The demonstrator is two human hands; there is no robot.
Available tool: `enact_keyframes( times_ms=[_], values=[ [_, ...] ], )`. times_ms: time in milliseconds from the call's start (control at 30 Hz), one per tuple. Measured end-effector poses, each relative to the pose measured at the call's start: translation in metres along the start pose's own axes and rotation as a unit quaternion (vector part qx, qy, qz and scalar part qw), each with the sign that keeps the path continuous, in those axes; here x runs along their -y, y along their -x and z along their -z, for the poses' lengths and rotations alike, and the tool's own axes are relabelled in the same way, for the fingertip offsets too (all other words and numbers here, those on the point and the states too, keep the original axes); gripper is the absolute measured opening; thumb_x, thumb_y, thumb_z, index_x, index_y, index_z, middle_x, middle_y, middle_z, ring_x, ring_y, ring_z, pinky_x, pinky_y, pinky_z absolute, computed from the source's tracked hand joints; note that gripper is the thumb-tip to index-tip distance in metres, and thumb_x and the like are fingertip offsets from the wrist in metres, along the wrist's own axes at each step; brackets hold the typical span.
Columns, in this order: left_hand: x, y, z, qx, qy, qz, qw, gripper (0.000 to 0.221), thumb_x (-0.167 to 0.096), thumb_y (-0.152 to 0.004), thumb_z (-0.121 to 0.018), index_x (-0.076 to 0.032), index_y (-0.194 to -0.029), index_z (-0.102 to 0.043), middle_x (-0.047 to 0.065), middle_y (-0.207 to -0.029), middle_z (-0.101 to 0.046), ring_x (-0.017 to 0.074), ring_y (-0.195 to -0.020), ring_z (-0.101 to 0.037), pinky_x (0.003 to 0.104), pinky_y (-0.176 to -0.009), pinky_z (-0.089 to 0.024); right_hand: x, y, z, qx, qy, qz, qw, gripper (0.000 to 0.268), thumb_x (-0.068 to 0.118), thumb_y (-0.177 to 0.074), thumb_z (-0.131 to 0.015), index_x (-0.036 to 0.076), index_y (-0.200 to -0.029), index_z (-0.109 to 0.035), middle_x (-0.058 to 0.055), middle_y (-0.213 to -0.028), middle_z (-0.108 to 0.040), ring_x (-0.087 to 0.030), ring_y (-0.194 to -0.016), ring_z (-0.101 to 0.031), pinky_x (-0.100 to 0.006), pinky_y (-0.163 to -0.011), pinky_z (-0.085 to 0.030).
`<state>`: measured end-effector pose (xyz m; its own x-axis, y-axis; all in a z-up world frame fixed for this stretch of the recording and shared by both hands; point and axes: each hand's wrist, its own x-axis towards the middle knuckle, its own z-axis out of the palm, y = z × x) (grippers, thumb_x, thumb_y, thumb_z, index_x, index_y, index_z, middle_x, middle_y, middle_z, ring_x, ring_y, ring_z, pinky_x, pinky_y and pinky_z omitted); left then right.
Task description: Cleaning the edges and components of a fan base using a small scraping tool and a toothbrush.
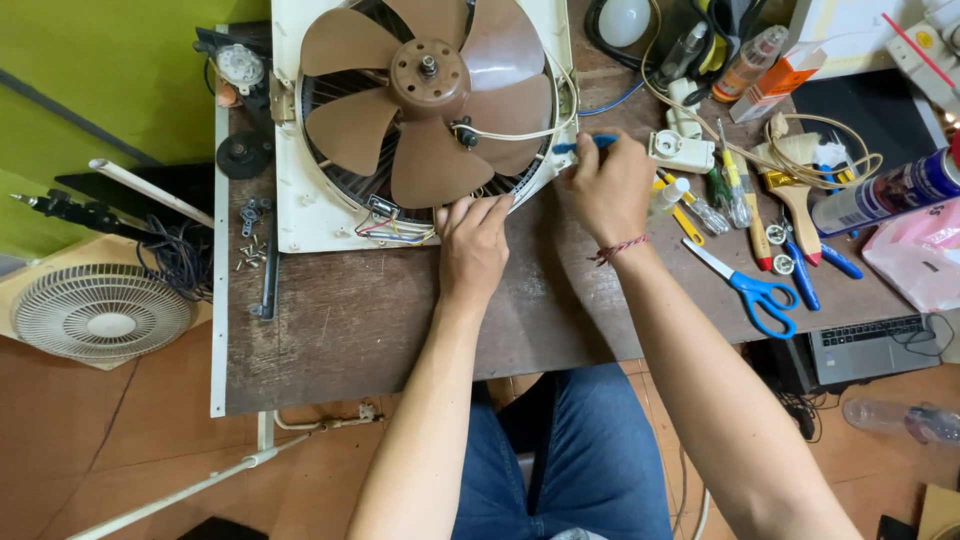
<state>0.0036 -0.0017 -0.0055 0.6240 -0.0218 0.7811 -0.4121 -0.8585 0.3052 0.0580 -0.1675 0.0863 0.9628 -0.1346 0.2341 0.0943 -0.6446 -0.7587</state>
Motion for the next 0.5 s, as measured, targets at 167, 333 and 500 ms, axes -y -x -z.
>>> enact_keyframes(
  times_ms=[167,333,500],
  values=[
    [-0.001,0.000,0.002,0.006,0.007,0.009,1.000,0.022,-0.003,-0.092,-0.067,-0.016,-0.108,-0.074,-0.003,-0.095,-0.069,0.0185,-0.094,-0.065,0.032,-0.077,-0.044,-0.007,0.015,0.012,0.005,-0.047,-0.019,0.999,0.021,0.015,-0.104,-0.057,0.001,-0.097,-0.071,-0.007,-0.063,-0.071,-0.020,-0.058,-0.073,-0.031,-0.059,-0.056],
    [-0.002,0.000,0.002,0.004,0.011,0.012,1.000,0.022,-0.003,-0.093,-0.067,-0.016,-0.109,-0.074,-0.003,-0.096,-0.070,0.0183,-0.094,-0.065,0.032,-0.077,-0.044,0.014,0.010,0.018,-0.068,-0.135,-0.007,0.988,0.021,0.011,-0.107,-0.052,-0.003,-0.112,-0.066,-0.012,-0.070,-0.072,-0.017,-0.061,-0.073,-0.027,-0.056,-0.058],
    [-0.001,0.002,0.001,0.008,0.011,0.015,1.000,0.022,-0.002,-0.093,-0.067,-0.016,-0.108,-0.075,-0.003,-0.095,-0.070,0.0185,-0.093,-0.065,0.032,-0.076,-0.043,-0.027,-0.010,-0.004,-0.019,-0.080,-0.035,0.996,0.021,0.018,-0.103,-0.058,0.006,-0.093,-0.071,-0.006,-0.059,-0.069,-0.018,-0.056,-0.072,-0.032,-0.054,-0.057]
  ],
)
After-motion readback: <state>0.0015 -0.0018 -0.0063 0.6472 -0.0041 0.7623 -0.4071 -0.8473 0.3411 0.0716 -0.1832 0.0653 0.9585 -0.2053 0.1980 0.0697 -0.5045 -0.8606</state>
